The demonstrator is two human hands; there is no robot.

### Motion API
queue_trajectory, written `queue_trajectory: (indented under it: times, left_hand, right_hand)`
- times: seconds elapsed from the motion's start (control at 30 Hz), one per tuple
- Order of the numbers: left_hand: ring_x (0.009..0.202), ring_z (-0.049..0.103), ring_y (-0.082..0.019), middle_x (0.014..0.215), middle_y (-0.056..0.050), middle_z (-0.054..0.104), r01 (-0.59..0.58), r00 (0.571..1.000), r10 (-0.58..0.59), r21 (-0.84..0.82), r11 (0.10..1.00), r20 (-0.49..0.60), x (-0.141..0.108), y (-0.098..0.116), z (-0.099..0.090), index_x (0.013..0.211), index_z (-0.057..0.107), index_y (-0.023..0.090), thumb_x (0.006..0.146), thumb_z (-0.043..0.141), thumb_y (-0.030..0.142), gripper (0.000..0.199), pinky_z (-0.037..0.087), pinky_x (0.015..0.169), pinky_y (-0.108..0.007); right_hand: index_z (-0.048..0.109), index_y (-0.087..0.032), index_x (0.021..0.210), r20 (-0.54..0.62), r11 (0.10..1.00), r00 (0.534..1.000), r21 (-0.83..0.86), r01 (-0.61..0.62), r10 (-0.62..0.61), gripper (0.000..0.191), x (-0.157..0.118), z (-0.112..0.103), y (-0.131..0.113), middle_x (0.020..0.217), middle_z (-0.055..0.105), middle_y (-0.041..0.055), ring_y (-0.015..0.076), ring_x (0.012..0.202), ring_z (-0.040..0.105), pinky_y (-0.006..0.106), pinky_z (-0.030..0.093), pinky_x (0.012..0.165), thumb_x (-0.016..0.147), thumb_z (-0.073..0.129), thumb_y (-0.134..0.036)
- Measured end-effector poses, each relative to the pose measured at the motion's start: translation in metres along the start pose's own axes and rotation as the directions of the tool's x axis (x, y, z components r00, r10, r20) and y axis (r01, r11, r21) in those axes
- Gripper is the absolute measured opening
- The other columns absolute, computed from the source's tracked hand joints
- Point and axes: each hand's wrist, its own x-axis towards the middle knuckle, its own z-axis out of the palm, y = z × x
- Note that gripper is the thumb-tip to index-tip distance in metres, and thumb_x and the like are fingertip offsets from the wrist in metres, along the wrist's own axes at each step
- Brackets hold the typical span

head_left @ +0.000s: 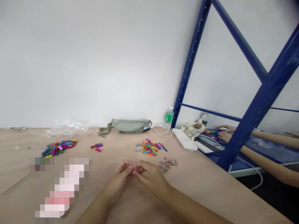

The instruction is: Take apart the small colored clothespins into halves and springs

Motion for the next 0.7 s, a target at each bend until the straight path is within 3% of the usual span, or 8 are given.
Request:
queue_trajectory:
  times: [0.1,0.2,0.3,0.4,0.5,0.6,0.7]
  left_hand:
    - [0.069,0.056,-0.013,0.078,-0.001,0.06,-0.016,0.995,0.016,-0.002,1.0,-0.102,0.003,0.002,-0.004,0.084,0.056,0.017,0.064,0.066,0.028,0.025,0.04,0.068,-0.026]
    - [0.076,0.058,-0.015,0.091,-0.004,0.06,-0.016,0.98,0.004,-0.06,0.998,-0.198,0.007,0.005,-0.012,0.094,0.054,0.019,0.067,0.063,0.027,0.03,0.041,0.071,-0.027]
    - [0.081,0.059,-0.018,0.099,-0.007,0.059,-0.008,0.975,-0.034,-0.186,0.982,-0.22,0.01,0.009,-0.021,0.099,0.054,0.019,0.072,0.055,0.031,0.029,0.043,0.073,-0.029]
    - [0.082,0.059,-0.019,0.102,-0.009,0.058,-0.01,0.97,-0.058,-0.276,0.961,-0.234,0.013,0.012,-0.027,0.099,0.055,0.018,0.075,0.05,0.033,0.029,0.044,0.072,-0.03]
    - [0.082,0.06,-0.02,0.101,-0.01,0.059,-0.042,0.961,-0.04,-0.29,0.956,-0.272,0.015,0.014,-0.031,0.099,0.056,0.017,0.076,0.048,0.034,0.031,0.045,0.073,-0.032]
    - [0.081,0.06,-0.021,0.101,-0.012,0.059,-0.08,0.953,0.038,-0.128,0.989,-0.3,0.017,0.012,-0.034,0.102,0.055,0.016,0.076,0.046,0.036,0.035,0.045,0.074,-0.035]
    - [0.083,0.059,-0.021,0.099,-0.011,0.06,-0.105,0.922,0.2,0.283,0.953,-0.332,0.017,0.01,-0.04,0.104,0.053,0.016,0.074,0.049,0.032,0.035,0.044,0.077,-0.036]
  right_hand:
    - [0.056,-0.017,0.079,-0.049,1.0,0.999,-0.011,0.01,-0.011,0.009,0.021,0.002,0.017,0.079,0.063,0.0038,0.013,0.069,0.06,0.025,0.048,0.066,0.076,0.049,-0.023]
    - [0.056,-0.016,0.082,-0.139,0.987,0.989,-0.143,-0.067,0.047,0.011,0.045,-0.01,0.04,0.08,0.064,0.004,0.0139,0.072,0.061,0.026,0.048,0.068,0.075,0.05,-0.022]
    - [0.057,-0.015,0.079,-0.173,0.968,0.981,-0.213,-0.129,0.092,0.01,0.062,-0.026,0.059,0.079,0.065,0.0057,0.0166,0.074,0.061,0.029,0.047,0.069,0.073,0.05,-0.018]
    - [0.058,-0.015,0.078,-0.181,0.958,0.977,-0.244,-0.152,0.109,0.011,0.064,-0.03,0.066,0.079,0.065,0.006,0.0181,0.075,0.06,0.03,0.045,0.069,0.069,0.051,-0.016]
    - [0.059,-0.016,0.079,-0.16,0.963,0.982,-0.23,-0.139,0.103,0.012,0.049,-0.017,0.061,0.081,0.065,0.0047,0.0163,0.076,0.06,0.027,0.045,0.068,0.068,0.053,-0.019]
    - [0.059,-0.018,0.077,-0.12,0.984,0.991,-0.164,-0.074,0.054,0.011,0.026,0.0,0.052,0.077,0.064,0.0031,0.0144,0.072,0.059,0.024,0.044,0.064,0.07,0.053,-0.023]
    - [0.059,-0.018,0.074,-0.091,0.994,0.996,-0.111,0.0,-0.01,0.008,0.01,0.01,0.045,0.072,0.063,0.0023,0.0139,0.069,0.057,0.023,0.043,0.064,0.068,0.055,-0.021]
